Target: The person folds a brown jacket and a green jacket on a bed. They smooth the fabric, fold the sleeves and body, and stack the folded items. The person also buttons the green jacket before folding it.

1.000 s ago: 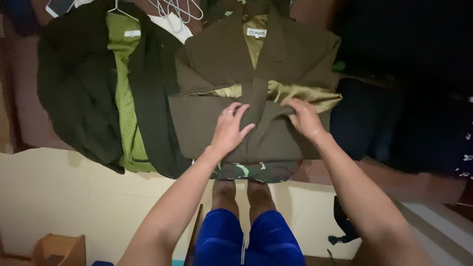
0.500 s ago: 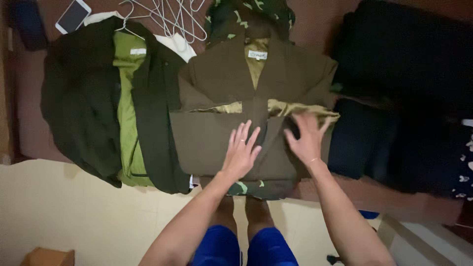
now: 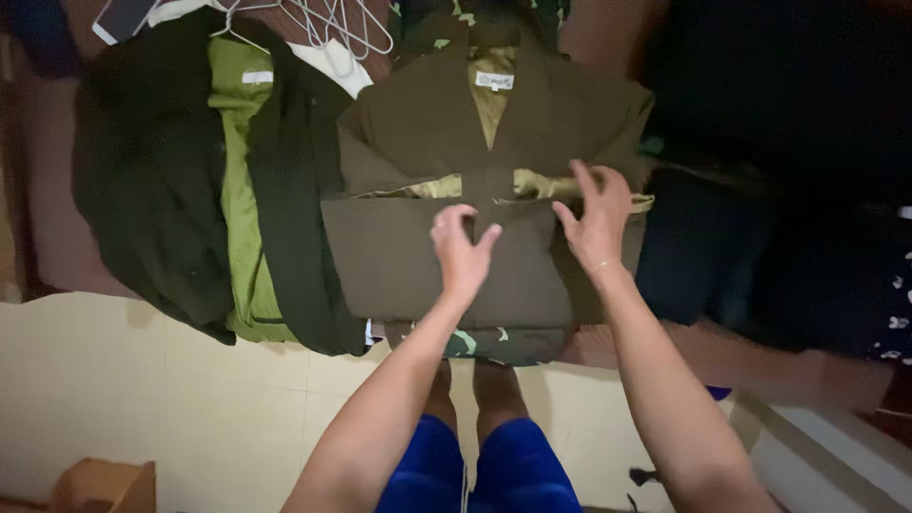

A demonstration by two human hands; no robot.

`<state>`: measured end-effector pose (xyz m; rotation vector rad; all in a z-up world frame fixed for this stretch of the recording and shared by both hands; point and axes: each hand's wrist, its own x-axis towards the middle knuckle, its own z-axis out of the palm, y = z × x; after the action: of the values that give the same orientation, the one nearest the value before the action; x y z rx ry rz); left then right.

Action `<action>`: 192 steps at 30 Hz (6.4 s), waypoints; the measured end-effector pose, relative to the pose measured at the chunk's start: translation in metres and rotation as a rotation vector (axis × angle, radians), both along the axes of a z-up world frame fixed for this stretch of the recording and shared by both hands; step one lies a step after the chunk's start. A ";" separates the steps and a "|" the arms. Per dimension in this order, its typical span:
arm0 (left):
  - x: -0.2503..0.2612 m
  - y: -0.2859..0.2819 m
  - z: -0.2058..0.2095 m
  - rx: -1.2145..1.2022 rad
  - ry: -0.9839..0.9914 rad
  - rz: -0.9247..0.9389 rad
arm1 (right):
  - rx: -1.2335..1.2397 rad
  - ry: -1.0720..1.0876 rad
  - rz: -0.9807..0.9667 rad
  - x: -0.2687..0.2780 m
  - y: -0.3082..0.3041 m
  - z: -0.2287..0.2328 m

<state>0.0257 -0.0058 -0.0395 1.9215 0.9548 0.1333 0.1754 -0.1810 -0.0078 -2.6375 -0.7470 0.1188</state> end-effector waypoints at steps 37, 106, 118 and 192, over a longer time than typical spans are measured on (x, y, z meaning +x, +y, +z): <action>-0.179 0.092 0.091 -0.445 -0.067 0.727 | 0.870 0.960 -1.264 -0.178 -0.128 0.097; -0.148 0.140 -0.107 -0.378 -0.230 0.451 | 0.577 0.463 -0.937 -0.073 -0.118 -0.049; -0.118 0.114 -0.131 -0.244 -0.229 0.668 | 0.965 0.706 -0.813 -0.074 -0.118 -0.084; -0.002 0.266 -0.071 -0.387 0.473 -0.007 | 0.266 1.181 -0.845 0.097 -0.053 -0.036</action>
<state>0.0232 0.2600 -0.1102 1.6184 1.1814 -0.4981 0.2719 -0.2344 -0.0435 -1.8865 0.6689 1.0779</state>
